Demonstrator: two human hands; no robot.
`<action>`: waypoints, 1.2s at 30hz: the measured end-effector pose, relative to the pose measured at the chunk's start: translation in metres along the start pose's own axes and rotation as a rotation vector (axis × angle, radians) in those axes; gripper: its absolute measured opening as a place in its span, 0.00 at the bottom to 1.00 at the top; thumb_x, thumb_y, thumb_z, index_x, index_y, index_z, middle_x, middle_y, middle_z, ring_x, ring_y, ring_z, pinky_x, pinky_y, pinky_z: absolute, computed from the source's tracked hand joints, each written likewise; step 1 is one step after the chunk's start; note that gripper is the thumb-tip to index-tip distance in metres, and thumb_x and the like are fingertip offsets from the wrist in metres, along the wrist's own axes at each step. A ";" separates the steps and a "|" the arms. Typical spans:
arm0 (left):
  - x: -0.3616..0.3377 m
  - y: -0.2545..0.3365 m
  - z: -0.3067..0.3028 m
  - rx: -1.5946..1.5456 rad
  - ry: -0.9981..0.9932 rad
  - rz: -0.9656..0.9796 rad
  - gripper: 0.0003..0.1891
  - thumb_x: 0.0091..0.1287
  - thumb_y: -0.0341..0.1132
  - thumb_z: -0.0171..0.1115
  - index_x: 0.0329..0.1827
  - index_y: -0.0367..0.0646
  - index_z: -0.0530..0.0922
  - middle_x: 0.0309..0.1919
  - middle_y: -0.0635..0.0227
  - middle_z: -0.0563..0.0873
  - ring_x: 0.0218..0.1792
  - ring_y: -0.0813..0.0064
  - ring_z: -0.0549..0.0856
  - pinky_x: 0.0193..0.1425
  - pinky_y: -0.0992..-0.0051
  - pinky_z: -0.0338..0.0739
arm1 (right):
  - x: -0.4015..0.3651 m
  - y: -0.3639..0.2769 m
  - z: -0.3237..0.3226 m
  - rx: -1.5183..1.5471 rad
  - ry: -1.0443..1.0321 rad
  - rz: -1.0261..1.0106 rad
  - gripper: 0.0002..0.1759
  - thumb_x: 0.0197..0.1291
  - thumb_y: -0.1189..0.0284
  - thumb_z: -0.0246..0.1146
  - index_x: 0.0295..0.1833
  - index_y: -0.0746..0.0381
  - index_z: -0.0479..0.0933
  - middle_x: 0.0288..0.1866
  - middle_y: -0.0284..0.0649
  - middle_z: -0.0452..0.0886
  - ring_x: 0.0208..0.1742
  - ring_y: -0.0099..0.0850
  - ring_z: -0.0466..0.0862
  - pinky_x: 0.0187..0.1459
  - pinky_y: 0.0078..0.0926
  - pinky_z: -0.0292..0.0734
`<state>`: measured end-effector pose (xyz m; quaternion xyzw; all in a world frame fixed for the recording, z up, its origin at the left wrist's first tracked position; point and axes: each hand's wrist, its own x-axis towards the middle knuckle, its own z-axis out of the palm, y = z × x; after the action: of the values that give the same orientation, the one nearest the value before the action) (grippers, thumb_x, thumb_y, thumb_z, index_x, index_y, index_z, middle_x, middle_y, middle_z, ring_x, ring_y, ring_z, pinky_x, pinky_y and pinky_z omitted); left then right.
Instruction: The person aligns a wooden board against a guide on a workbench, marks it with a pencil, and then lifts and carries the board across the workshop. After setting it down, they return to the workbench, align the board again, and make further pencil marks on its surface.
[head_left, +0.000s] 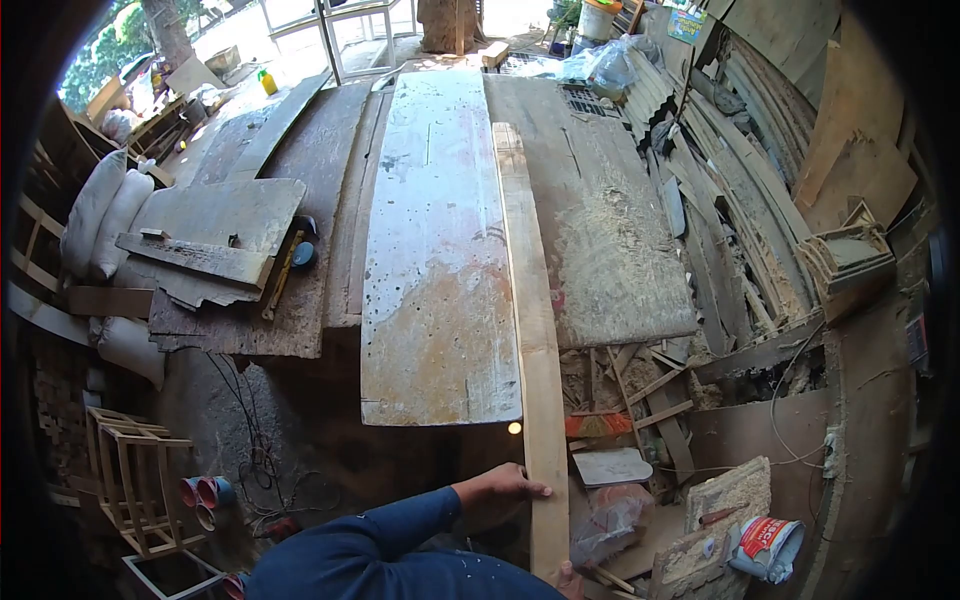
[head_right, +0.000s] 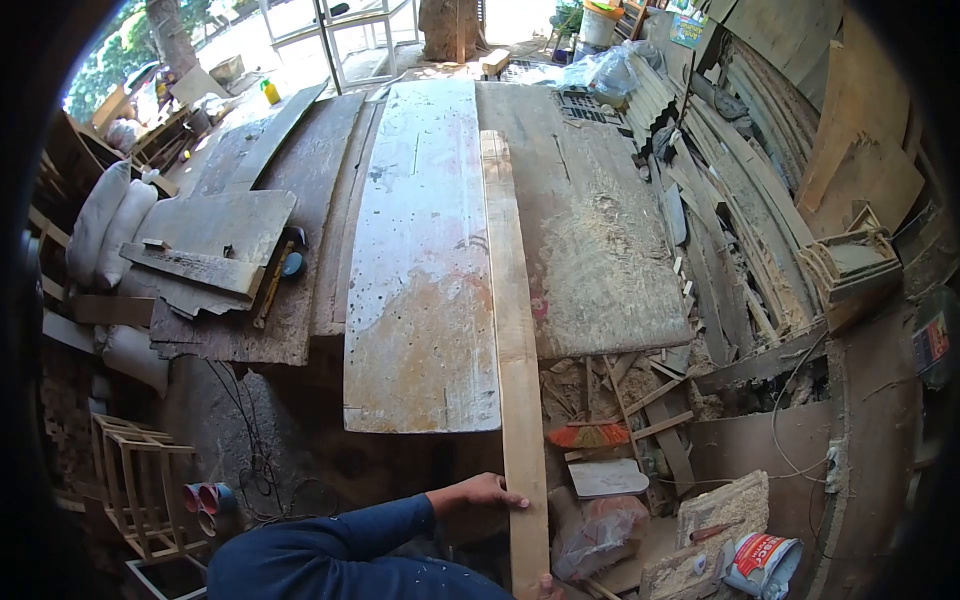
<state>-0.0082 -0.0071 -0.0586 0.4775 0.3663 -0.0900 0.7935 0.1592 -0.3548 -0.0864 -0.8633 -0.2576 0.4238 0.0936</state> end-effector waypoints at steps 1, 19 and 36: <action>0.002 0.000 -0.003 0.020 -0.003 -0.017 0.38 0.55 0.62 0.85 0.56 0.35 0.90 0.46 0.65 0.92 0.47 0.73 0.88 0.52 0.73 0.81 | 0.001 -0.002 0.000 -0.001 0.001 0.000 0.49 0.77 0.34 0.37 0.56 0.72 0.82 0.43 0.67 0.84 0.51 0.65 0.85 0.53 0.56 0.77; 0.013 0.031 -0.045 -0.054 -0.013 0.037 0.40 0.54 0.60 0.86 0.57 0.32 0.89 0.52 0.60 0.92 0.54 0.68 0.88 0.61 0.70 0.81 | 0.035 -0.041 -0.007 -0.034 0.012 -0.025 0.51 0.76 0.32 0.36 0.55 0.72 0.82 0.44 0.69 0.84 0.52 0.67 0.85 0.54 0.57 0.77; 0.001 -0.039 0.037 -0.220 0.069 0.063 0.53 0.53 0.64 0.85 0.68 0.24 0.77 0.62 0.49 0.87 0.61 0.62 0.87 0.69 0.67 0.79 | 0.030 -0.056 -0.019 -0.128 0.021 -0.068 0.54 0.76 0.30 0.35 0.53 0.73 0.82 0.44 0.70 0.84 0.53 0.68 0.85 0.55 0.57 0.76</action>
<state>-0.0085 -0.0577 -0.0766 0.4015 0.3861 -0.0078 0.8304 0.1686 -0.2906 -0.0738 -0.8627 -0.3123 0.3939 0.0552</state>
